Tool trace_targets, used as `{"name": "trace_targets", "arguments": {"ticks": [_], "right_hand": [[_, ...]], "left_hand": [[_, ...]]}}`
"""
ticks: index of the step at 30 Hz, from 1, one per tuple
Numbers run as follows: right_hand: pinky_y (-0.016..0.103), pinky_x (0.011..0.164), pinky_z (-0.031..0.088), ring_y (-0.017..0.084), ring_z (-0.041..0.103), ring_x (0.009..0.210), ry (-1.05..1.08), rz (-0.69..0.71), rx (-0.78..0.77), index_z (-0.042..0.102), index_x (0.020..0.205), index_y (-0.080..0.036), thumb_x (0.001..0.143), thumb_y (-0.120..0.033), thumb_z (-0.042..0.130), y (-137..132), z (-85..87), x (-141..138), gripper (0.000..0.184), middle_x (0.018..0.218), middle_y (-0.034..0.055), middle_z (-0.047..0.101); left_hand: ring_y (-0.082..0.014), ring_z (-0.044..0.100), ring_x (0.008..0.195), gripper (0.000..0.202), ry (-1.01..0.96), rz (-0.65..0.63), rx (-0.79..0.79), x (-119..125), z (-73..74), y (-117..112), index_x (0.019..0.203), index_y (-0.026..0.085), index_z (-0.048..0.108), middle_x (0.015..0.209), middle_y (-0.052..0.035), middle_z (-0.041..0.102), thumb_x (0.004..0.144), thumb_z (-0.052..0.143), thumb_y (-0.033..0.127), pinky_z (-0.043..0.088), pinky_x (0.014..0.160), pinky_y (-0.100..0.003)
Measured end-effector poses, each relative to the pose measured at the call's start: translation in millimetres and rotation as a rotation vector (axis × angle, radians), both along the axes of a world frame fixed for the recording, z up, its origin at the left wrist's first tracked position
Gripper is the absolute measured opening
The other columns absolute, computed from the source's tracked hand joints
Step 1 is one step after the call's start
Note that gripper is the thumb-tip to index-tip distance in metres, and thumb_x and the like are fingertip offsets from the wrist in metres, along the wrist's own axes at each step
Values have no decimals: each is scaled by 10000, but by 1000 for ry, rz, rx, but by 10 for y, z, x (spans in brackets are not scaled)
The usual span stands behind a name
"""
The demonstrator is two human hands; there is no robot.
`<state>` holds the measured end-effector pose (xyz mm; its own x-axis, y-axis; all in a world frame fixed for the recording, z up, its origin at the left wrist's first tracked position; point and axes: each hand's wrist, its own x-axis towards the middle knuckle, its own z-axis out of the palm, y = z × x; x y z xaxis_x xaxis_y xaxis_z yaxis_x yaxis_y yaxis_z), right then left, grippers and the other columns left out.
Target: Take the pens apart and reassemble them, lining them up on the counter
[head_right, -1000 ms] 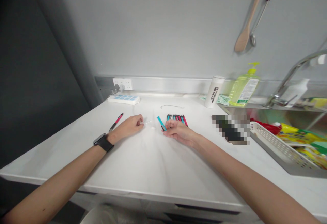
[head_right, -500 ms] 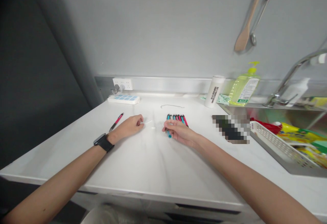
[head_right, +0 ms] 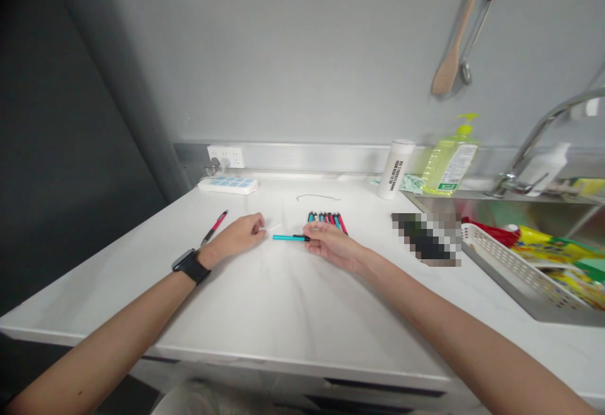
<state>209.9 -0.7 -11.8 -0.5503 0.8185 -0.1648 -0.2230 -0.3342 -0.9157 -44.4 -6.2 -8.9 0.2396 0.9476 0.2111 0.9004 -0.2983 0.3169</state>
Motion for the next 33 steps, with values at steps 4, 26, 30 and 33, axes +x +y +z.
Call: {"name": "trace_targets", "arguments": {"ticks": [4, 26, 30, 33], "right_hand": [[122, 547, 486, 38, 583, 547, 42, -38, 5, 576, 771, -152, 687, -174, 761, 11, -5, -3, 205, 685, -8, 640], [158, 597, 453, 64, 612, 631, -25, 84, 54, 591, 786, -166, 481, -9, 798, 5, 16, 39, 401, 712, -46, 622], [167, 628, 449, 52, 585, 627, -35, 96, 74, 574, 714, -155, 526, -54, 795, -2, 9, 39, 308, 688, -53, 592], [174, 656, 448, 55, 584, 656, -30, 110, 86, 582, 732, -156, 572, -94, 793, -9, 6, 35, 272, 697, -48, 583]], "left_hand": [[-165, 539, 665, 130, 4, -2, 3, -3, -10, 4, 864, 199, 531, 756, -27, 592, 775, 458, 260, 373, 618, -274], [-153, 524, 649, 105, 1, -10, 7, -8, -35, 18, 852, 192, 530, 736, -17, 582, 776, 478, 242, 355, 596, -267], [-156, 526, 660, 106, -6, -2, 0, -4, -22, 8, 849, 191, 534, 740, -19, 583, 776, 481, 247, 360, 603, -269], [-158, 530, 672, 118, -13, 10, -14, 6, -5, -1, 862, 190, 542, 746, -21, 586, 774, 481, 240, 366, 613, -268]]}}
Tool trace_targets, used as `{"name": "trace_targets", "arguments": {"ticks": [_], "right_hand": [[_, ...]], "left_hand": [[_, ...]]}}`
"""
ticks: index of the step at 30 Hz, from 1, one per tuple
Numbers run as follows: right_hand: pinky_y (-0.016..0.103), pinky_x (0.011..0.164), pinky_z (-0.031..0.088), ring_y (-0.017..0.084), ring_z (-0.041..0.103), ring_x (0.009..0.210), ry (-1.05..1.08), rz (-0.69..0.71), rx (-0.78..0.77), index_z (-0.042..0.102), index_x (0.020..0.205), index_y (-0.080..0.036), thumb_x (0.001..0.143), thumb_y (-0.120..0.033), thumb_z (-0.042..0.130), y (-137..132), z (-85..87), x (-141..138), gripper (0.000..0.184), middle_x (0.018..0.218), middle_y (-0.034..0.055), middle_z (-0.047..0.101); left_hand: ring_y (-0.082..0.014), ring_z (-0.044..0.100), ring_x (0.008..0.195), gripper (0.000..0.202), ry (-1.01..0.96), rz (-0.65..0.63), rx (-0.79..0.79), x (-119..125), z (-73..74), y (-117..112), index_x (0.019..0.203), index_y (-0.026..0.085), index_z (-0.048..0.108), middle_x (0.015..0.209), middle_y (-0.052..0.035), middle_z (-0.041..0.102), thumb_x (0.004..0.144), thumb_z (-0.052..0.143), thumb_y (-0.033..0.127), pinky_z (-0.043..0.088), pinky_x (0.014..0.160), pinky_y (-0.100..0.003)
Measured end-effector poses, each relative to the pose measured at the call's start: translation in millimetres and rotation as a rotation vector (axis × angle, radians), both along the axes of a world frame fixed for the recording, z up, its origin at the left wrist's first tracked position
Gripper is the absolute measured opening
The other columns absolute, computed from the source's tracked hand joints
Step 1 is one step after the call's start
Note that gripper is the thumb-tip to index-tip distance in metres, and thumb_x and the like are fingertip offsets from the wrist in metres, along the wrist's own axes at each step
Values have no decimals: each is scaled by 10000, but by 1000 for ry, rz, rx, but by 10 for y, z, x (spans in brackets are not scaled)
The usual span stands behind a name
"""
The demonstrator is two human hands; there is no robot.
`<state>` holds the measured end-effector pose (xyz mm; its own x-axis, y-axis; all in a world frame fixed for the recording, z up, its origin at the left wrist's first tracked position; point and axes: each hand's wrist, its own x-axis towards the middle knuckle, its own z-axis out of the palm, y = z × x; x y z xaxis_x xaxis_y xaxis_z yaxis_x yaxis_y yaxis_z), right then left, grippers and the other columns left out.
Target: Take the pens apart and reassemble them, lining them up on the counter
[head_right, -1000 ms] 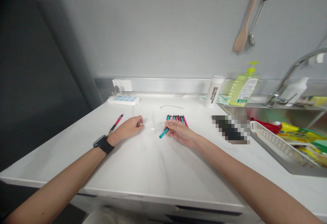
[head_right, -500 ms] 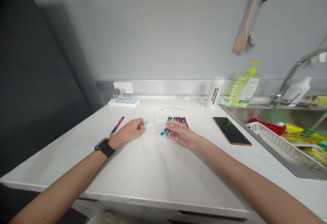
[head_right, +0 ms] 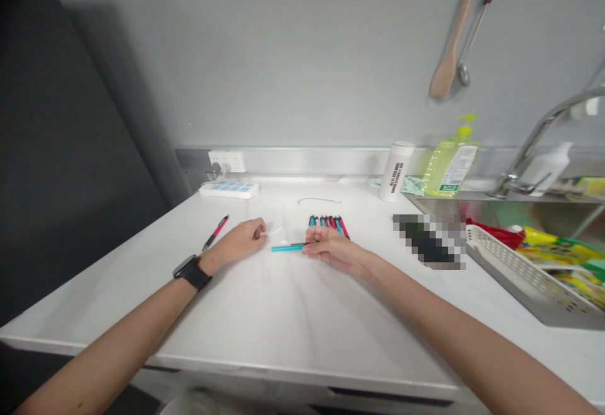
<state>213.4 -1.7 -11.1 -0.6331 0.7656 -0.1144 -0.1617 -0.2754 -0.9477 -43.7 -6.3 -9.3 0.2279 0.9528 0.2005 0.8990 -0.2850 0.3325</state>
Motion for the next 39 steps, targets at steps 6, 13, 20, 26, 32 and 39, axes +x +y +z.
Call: {"name": "trace_targets", "arguments": {"ticks": [6, 13, 20, 26, 32, 39], "right_hand": [[165, 624, 444, 47, 569, 644, 28, 2, -7, 600, 750, -154, 616, -147, 791, 7, -16, 2, 233, 723, -37, 588], [198, 687, 497, 78, 628, 684, 39, -19, -39, 584, 757, -161, 631, -162, 791, 21, -17, -4, 242, 750, -25, 618], [208, 713, 509, 83, 636, 698, 40, -74, -51, 567, 772, -168, 606, -119, 788, 23, -4, -9, 281, 748, -23, 633], [173, 677, 495, 53, 590, 628, 34, -65, -62, 580, 705, -160, 571, -52, 769, 9, 23, 1, 255, 660, -47, 585], [178, 655, 495, 57, 589, 625, 105, -113, -77, 603, 730, -161, 589, -77, 777, 24, 25, -12, 239, 694, -34, 608], [187, 639, 513, 71, 613, 625, 131, -160, -72, 597, 765, -156, 621, -137, 790, 54, 8, -24, 242, 740, -5, 646]], "left_hand": [[-158, 529, 671, 125, 11, -7, 2, 3, -2, 0, 870, 192, 536, 748, -23, 583, 772, 470, 235, 366, 619, -269], [-156, 529, 655, 120, 2, -1, 0, 20, 29, -23, 854, 194, 539, 733, -18, 585, 761, 474, 233, 362, 600, -266], [-160, 535, 659, 131, -6, -2, 6, 1, -7, -5, 857, 198, 547, 745, -20, 593, 765, 475, 259, 366, 606, -269], [-164, 536, 661, 138, -12, -5, 0, -17, -32, 20, 863, 203, 543, 753, -20, 591, 768, 481, 282, 374, 607, -274], [-162, 529, 658, 141, -16, -11, 2, -17, -40, 28, 853, 201, 539, 754, -20, 583, 769, 477, 296, 370, 610, -274], [-158, 524, 668, 111, -10, -9, -9, -5, -10, 13, 841, 199, 523, 759, -20, 577, 771, 475, 271, 362, 612, -268]]}}
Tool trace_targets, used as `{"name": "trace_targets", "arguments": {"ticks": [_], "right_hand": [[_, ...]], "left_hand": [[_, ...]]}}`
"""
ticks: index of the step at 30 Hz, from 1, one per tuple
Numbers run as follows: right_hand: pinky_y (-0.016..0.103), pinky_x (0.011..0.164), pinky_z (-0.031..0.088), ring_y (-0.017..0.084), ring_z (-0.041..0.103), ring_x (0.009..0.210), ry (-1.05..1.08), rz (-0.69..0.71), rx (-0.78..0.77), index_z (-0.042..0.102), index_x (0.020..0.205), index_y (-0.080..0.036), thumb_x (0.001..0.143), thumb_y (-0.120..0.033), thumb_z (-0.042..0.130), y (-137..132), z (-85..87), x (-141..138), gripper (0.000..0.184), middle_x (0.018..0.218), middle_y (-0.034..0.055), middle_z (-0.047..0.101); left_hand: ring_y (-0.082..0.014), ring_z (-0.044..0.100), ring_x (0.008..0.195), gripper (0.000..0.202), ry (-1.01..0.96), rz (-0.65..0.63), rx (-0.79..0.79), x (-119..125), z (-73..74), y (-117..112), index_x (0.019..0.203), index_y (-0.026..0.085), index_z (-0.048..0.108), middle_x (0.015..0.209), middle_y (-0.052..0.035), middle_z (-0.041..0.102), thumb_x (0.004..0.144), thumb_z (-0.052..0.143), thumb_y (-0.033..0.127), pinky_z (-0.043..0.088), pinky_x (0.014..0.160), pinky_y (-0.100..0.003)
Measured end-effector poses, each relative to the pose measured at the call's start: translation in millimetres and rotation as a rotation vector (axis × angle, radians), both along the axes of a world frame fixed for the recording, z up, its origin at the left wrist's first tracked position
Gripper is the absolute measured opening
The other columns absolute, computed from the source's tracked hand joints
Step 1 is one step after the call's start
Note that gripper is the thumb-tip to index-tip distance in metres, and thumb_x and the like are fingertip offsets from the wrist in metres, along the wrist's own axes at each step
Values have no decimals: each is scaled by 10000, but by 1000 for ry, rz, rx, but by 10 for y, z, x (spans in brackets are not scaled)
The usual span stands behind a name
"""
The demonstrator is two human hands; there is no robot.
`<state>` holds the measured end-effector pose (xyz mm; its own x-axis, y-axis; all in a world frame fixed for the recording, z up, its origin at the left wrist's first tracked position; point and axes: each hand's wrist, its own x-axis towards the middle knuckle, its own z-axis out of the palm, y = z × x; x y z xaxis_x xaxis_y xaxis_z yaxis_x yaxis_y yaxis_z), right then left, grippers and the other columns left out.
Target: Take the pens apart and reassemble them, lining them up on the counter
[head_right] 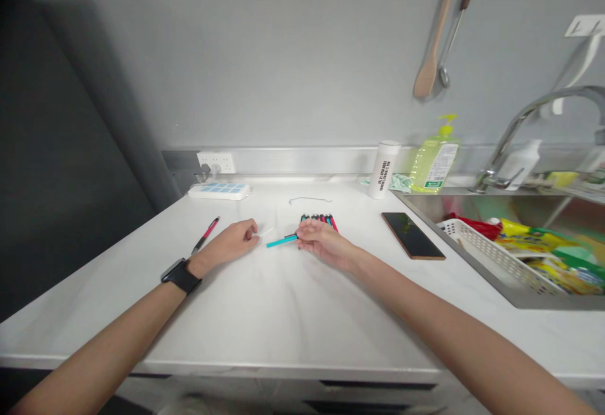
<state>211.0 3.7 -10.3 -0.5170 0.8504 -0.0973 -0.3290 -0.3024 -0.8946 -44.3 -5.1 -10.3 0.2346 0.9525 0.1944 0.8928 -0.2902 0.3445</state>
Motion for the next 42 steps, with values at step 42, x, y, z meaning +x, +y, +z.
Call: {"name": "trace_targets", "arguments": {"ticks": [42], "right_hand": [[186, 711, 514, 72, 635, 678, -92, 127, 3, 540, 711, -155, 506, -7, 777, -38, -14, 8, 347, 701, -59, 562]], "left_hand": [[-155, 511, 659, 81, -12, -20, -10, -1, 8, 3, 814, 210, 480, 727, -5, 542, 757, 463, 265, 360, 617, -267]]}}
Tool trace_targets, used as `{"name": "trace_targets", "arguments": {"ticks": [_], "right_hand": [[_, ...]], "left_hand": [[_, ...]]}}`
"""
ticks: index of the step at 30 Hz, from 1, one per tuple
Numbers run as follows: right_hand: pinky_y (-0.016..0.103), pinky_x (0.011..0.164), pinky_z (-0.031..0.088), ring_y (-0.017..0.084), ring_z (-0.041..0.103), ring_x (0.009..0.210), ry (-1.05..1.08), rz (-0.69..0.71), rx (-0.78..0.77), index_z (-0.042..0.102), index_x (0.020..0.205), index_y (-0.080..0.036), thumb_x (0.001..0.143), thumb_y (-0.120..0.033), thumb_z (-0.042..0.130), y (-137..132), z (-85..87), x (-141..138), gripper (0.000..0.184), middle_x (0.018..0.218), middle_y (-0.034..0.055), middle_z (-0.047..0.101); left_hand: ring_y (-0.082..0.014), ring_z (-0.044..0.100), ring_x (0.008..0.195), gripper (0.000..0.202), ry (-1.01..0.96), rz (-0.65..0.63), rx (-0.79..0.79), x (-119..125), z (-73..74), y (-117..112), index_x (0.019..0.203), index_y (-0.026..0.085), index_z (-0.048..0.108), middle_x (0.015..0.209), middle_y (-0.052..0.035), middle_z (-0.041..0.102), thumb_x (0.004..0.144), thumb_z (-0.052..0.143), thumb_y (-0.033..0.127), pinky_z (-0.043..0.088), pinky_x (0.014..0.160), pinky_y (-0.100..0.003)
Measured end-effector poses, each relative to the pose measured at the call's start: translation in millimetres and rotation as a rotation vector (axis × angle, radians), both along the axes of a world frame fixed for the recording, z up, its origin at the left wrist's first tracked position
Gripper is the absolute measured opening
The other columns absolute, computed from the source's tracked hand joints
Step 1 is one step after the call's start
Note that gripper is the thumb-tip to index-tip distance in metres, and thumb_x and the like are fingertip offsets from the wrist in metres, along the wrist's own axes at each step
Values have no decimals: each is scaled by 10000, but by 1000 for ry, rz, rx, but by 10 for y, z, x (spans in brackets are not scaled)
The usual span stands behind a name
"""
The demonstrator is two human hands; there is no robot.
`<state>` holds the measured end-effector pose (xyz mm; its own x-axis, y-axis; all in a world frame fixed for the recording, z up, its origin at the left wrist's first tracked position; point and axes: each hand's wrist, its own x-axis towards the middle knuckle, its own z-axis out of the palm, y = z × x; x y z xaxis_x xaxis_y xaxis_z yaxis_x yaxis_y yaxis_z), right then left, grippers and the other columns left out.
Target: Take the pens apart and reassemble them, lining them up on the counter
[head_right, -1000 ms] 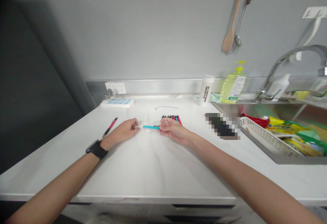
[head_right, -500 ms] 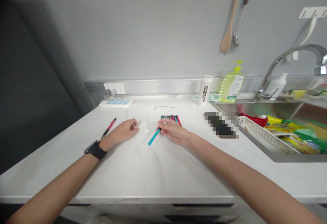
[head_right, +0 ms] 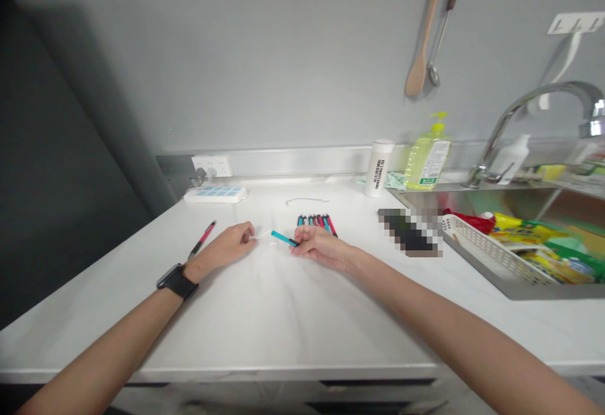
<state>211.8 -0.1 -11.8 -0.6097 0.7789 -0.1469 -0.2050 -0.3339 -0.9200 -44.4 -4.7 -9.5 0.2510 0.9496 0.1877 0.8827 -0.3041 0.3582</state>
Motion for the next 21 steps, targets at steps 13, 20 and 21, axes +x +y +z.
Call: {"name": "trace_targets", "arguments": {"ticks": [13, 20, 21], "right_hand": [[187, 692, 476, 56, 601, 648, 28, 40, 54, 542, 730, -157, 481, -34, 817, -9, 9, 13, 390, 694, -75, 548], [200, 718, 509, 79, 638, 711, 81, 72, 48, 568, 793, -153, 580, -94, 804, -12, 12, 20, 324, 821, -10, 648], [190, 702, 511, 79, 641, 713, 81, 70, 49, 572, 803, -150, 604, -113, 798, -8, 9, 20, 303, 847, 11, 665]], "left_hand": [[-158, 518, 669, 111, -6, -8, -8, 7, 5, 0, 837, 196, 519, 730, -8, 556, 771, 466, 268, 368, 619, -269], [-153, 512, 654, 108, -23, -1, -3, 9, 4, 5, 830, 193, 530, 717, -7, 559, 760, 481, 259, 365, 611, -267], [-154, 512, 653, 106, -22, -2, 1, 6, -1, 8, 828, 194, 526, 717, -8, 559, 760, 481, 261, 365, 611, -267]]}}
